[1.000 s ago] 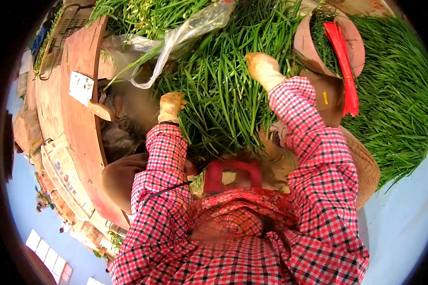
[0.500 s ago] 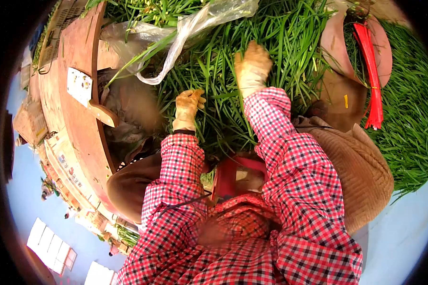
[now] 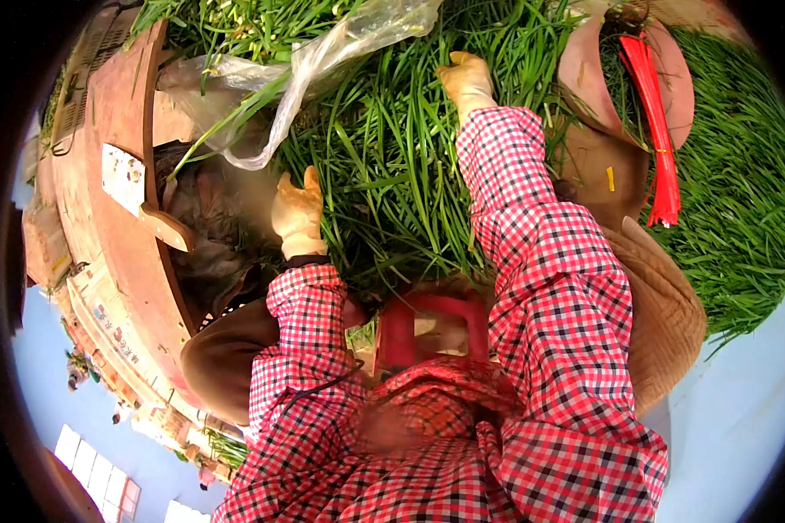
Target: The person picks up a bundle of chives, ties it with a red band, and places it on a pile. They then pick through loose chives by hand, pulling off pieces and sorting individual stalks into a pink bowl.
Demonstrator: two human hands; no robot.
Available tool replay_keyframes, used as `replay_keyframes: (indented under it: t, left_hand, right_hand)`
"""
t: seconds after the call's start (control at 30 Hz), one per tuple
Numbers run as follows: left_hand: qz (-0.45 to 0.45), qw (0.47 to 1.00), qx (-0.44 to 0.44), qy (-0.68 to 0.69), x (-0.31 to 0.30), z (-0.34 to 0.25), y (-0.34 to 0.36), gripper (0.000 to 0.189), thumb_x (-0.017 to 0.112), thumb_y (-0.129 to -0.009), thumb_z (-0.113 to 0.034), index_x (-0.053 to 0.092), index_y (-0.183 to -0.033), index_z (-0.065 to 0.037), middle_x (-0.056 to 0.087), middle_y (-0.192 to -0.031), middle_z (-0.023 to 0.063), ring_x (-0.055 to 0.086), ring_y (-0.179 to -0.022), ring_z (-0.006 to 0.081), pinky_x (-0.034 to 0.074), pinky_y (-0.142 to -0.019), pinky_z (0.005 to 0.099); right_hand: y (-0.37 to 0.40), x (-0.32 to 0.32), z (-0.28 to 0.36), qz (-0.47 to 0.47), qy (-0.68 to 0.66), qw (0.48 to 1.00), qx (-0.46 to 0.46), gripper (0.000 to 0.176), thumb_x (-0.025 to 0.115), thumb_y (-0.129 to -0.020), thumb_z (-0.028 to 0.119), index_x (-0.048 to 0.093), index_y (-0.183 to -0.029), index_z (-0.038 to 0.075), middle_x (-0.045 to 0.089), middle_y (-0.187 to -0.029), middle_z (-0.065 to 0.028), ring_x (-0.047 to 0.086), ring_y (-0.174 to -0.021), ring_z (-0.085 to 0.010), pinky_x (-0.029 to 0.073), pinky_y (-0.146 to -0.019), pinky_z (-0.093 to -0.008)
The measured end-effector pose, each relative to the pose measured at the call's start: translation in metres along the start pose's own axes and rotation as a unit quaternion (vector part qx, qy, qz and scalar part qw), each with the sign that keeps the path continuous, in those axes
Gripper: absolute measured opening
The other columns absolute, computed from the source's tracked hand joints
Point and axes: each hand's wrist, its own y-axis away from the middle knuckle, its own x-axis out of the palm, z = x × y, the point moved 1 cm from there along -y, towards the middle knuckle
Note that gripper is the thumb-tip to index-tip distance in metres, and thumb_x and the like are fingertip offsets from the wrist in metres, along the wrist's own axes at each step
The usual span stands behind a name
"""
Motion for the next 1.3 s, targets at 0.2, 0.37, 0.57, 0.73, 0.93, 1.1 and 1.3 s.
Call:
replay_keyframes:
  t: [0.2, 0.37, 0.57, 0.73, 0.93, 1.1, 1.3]
  left_hand:
    - [0.123, 0.936, 0.049, 0.326, -0.050, -0.043, 0.001, 0.030, 0.051, -0.086, -0.030, 0.066, -0.095, -0.006, 0.066, -0.093, 0.0165, 0.064, -0.083, 0.0319, 0.052, -0.075, 0.0369]
    - [0.275, 0.716, 0.156, 0.623, -0.025, -0.102, 0.021, 0.052, 0.071, -0.080, -0.026, 0.053, -0.118, 0.005, 0.064, -0.100, 0.0125, 0.061, -0.087, 0.0172, 0.048, -0.077, 0.0247]
    - [0.407, 0.595, 0.063, 0.690, -0.021, -0.115, 0.040, 0.029, 0.059, -0.090, -0.023, 0.063, -0.102, 0.002, 0.067, -0.089, 0.0062, 0.062, -0.075, 0.0094, 0.048, -0.070, 0.0208]
    - [0.374, 0.584, 0.020, 0.720, -0.010, -0.110, 0.042, 0.029, 0.058, -0.090, -0.026, 0.064, -0.099, 0.001, 0.067, -0.088, 0.0065, 0.064, -0.076, 0.0130, 0.050, -0.069, 0.0236]
    - [0.443, 0.461, -0.088, 0.764, -0.006, -0.110, 0.044, 0.031, 0.059, -0.090, -0.027, 0.058, -0.107, -0.001, 0.066, -0.088, 0.0060, 0.065, -0.076, 0.0165, 0.051, -0.065, 0.0253]
    - [0.412, 0.539, -0.111, 0.726, 0.014, -0.110, 0.047, 0.024, 0.065, -0.085, -0.023, 0.060, -0.100, -0.004, 0.065, -0.083, 0.0024, 0.062, -0.067, 0.0123, 0.051, -0.061, 0.0246]
    - [0.464, 0.539, -0.049, 0.701, -0.001, -0.103, 0.056, 0.022, 0.062, -0.087, -0.017, 0.063, -0.100, 0.001, 0.067, -0.086, 0.0055, 0.065, -0.072, 0.0140, 0.052, -0.065, 0.0235]
  right_hand:
    - [0.042, -0.037, 0.021, 0.084, -0.219, 0.968, -0.086, 0.051, 0.071, -0.076, 0.007, 0.050, -0.120, -0.009, 0.062, -0.108, -0.0125, 0.059, -0.100, -0.0162, 0.048, -0.087, -0.0276]
    - [0.098, -0.053, 0.063, 0.100, -0.298, 0.946, -0.085, 0.054, 0.071, -0.075, 0.002, 0.045, -0.120, -0.014, 0.063, -0.105, -0.0185, 0.063, -0.091, -0.0211, 0.048, -0.084, -0.0256]
    - [0.099, -0.038, 0.048, 0.094, -0.336, 0.930, -0.117, 0.048, 0.065, -0.082, 0.005, 0.045, -0.122, -0.010, 0.063, -0.107, -0.0151, 0.060, -0.097, -0.0194, 0.046, -0.087, -0.0252]
    - [0.092, -0.043, 0.038, 0.023, -0.307, 0.949, -0.071, 0.038, 0.064, -0.084, 0.009, 0.052, -0.117, -0.004, 0.062, -0.108, -0.0146, 0.061, -0.095, -0.0200, 0.050, -0.082, -0.0256]
    - [0.101, -0.021, 0.012, 0.107, -0.356, 0.928, 0.028, 0.038, 0.058, -0.089, 0.029, 0.055, -0.114, 0.001, 0.066, -0.099, -0.0108, 0.065, -0.085, -0.0187, 0.052, -0.070, -0.0278]
    - [0.114, 0.034, -0.004, 0.153, -0.352, 0.921, -0.059, 0.026, 0.060, -0.086, 0.012, 0.058, -0.109, -0.001, 0.065, -0.099, -0.0139, 0.064, -0.085, -0.0203, 0.052, -0.077, -0.0268]
    - [0.114, 0.009, 0.011, 0.160, -0.407, 0.898, 0.043, 0.035, 0.053, -0.090, 0.007, 0.046, -0.123, -0.004, 0.065, -0.098, -0.0176, 0.065, -0.083, -0.0240, 0.054, -0.069, -0.0297]
